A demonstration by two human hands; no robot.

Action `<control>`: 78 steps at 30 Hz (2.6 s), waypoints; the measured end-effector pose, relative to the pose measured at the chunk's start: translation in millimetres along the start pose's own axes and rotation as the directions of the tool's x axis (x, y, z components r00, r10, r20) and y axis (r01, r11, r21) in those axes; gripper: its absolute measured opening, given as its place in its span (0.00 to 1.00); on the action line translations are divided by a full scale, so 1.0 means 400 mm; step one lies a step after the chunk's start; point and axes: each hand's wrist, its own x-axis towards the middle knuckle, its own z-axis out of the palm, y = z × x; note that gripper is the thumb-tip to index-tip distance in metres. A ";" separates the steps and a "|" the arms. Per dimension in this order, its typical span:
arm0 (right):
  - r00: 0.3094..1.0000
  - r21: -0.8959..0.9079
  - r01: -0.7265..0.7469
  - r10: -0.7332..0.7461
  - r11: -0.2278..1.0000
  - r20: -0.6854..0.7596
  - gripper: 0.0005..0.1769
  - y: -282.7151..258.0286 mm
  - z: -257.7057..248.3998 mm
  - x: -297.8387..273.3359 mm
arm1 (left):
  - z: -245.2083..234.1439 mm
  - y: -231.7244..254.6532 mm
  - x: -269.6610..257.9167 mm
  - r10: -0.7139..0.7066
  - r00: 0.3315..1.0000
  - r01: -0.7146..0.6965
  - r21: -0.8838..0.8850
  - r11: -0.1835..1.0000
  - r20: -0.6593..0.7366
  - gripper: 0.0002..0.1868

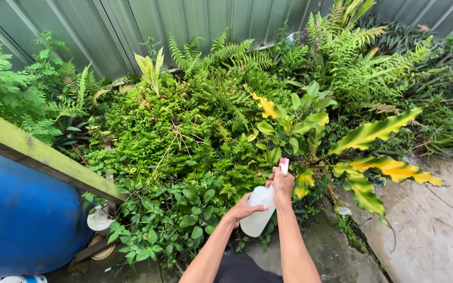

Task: The person uses a white spray bottle to mist water onto various outdoor plants along a concrete path. They move along the path, spraying different plant clusters including ferns and flowering plants.

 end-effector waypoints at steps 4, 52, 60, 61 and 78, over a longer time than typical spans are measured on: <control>1.000 0.103 -0.004 0.003 0.995 0.007 0.12 -0.021 -0.011 -0.043 | -0.010 -0.008 -0.002 -0.006 1.000 0.006 0.028 1.000 -0.004 0.54; 0.999 0.102 0.030 -0.031 0.994 0.011 0.12 0.028 0.062 0.006 | -0.058 0.002 0.039 -0.036 0.998 0.032 -0.071 0.997 -0.048 0.57; 0.983 0.151 0.011 -0.038 0.989 0.181 0.12 -0.012 0.051 0.016 | -0.048 -0.006 0.068 0.000 0.995 -0.010 -0.095 0.995 -0.103 0.55; 0.969 0.150 0.000 -0.037 0.989 0.246 0.15 -0.028 0.044 0.010 | -0.044 -0.015 0.082 0.006 0.994 -0.016 -0.090 0.996 -0.108 0.54; 0.975 0.119 0.054 -0.079 0.991 0.210 0.11 -0.031 -0.108 0.252 | 0.215 -0.007 0.233 0.016 0.962 -0.053 -0.128 0.990 -0.274 0.53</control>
